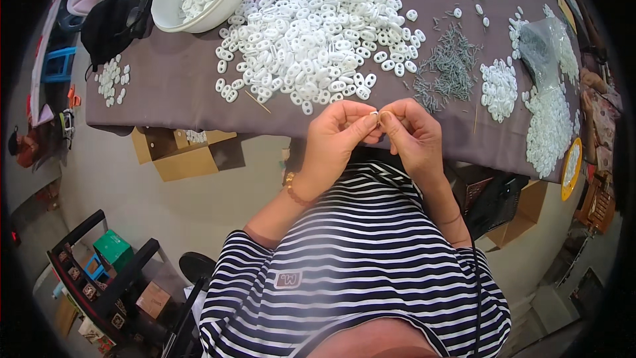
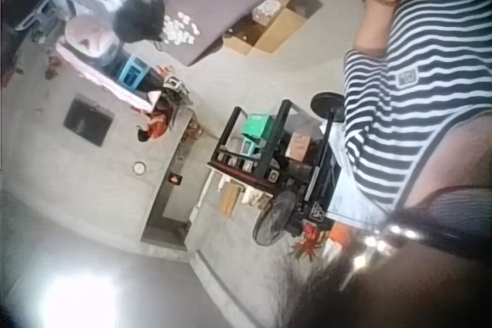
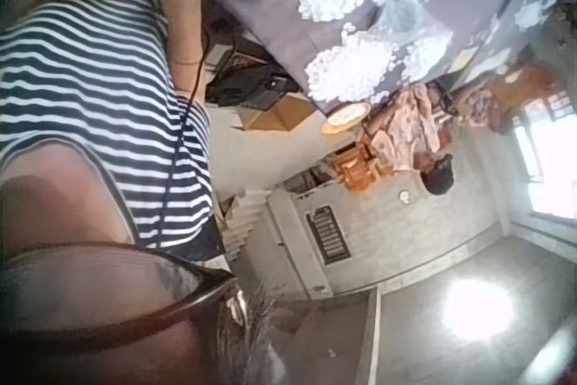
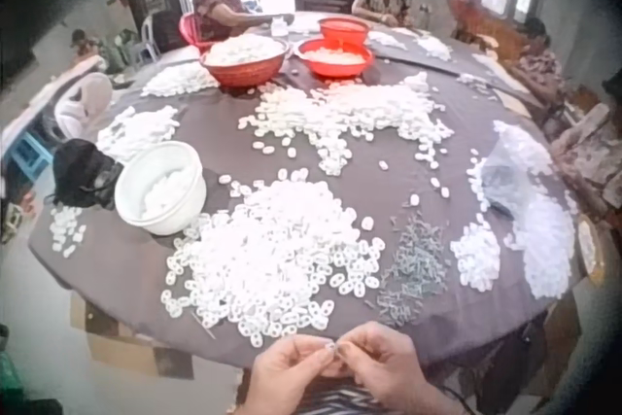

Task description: The person assembles plastic cord locks by hand, repeatedly picking up plastic components and springs from the table and pressing them together.

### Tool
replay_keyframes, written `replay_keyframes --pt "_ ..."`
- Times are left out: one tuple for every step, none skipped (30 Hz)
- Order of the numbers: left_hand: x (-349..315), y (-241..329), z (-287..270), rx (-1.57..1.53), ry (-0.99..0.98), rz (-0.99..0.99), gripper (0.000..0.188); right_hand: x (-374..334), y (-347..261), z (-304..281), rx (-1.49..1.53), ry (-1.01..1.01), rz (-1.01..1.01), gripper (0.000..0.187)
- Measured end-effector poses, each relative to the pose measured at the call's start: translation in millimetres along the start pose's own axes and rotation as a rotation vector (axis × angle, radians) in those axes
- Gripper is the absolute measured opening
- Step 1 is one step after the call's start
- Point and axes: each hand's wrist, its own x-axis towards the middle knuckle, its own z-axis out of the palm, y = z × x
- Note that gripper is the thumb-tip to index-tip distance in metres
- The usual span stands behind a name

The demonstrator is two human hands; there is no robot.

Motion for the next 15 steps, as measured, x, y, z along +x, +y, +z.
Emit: replay_keyframes --pt "-0.4 3.3 0.5 -0.001 0.004 -0.013 0.02 0.5 -1.5 0.1 -0.002 -0.003 -0.004 0.008" --pt "-2.2 4.1 -0.7 -0.002 0.005 -0.008 0.02 1.2 -2.8 0.3 -0.003 -0.033 -0.007 0.009" --pt "-4.3 4.8 -1.6 -0.03 0.024 0.0 0.021 3.0 -4.6 0.2 -0.004 -0.064 -0.012 0.012" --pt "-6.2 5.4 -2.5 -0.058 0.044 0.007 0.021 5.6 -6.6 2.0 -0.006 -0.069 -0.017 0.012" --pt "-7.9 5.6 -3.5 -0.058 0.046 0.015 0.021 9.3 -8.8 6.1 0.027 -0.034 0.026 0.014" --pt "-9.3 5.1 -5.4 -0.024 0.094 0.065 0.023 13.5 -9.7 11.5 0.061 0.003 0.07 0.016" --pt "-10.2 5.8 -6.6 0.011 0.141 0.113 0.026 20.8 1.7 18.6 -0.017 0.098 -0.063 0.018" --pt "-10.2 8.4 -7.9 0.013 0.14 0.117 0.026 32.9 9.5 21.7 -0.016 0.097 -0.068 0.018" --pt "-10.7 11.9 -8.8 0.013 0.153 0.142 0.029 46.5 13.8 24.2 -0.346 0.207 -0.373 0.019" --pt "-10.9 15.0 -8.9 0.012 0.166 0.166 0.031 53.6 13.9 27.8 -0.676 0.315 -0.679 0.02" --pt "-10.1 17.3 -7.8 -0.016 0.199 0.168 0.027 54.6 11.5 32.6 -0.759 0.321 -0.631 0.022" --pt "-10.5 17.9 -8.9 -0.015 0.201 0.171 0.027 57.0 8.6 38.5 -0.757 0.32 -0.634 0.022" --pt "-10.9 18.5 -10.3 -0.008 0.206 0.146 0.026 60.0 6.5 43.5 -0.837 0.338 -0.591 0.019" --pt "-11.2 18.7 -11.4 -0.002 0.21 0.119 0.024 62.6 5.8 45.9 -0.917 0.357 -0.546 0.016" --pt "-11.8 18.5 -11.7 -0.003 0.211 0.121 0.024 64.7 6.9 45.7 -0.917 0.355 -0.548 0.016"
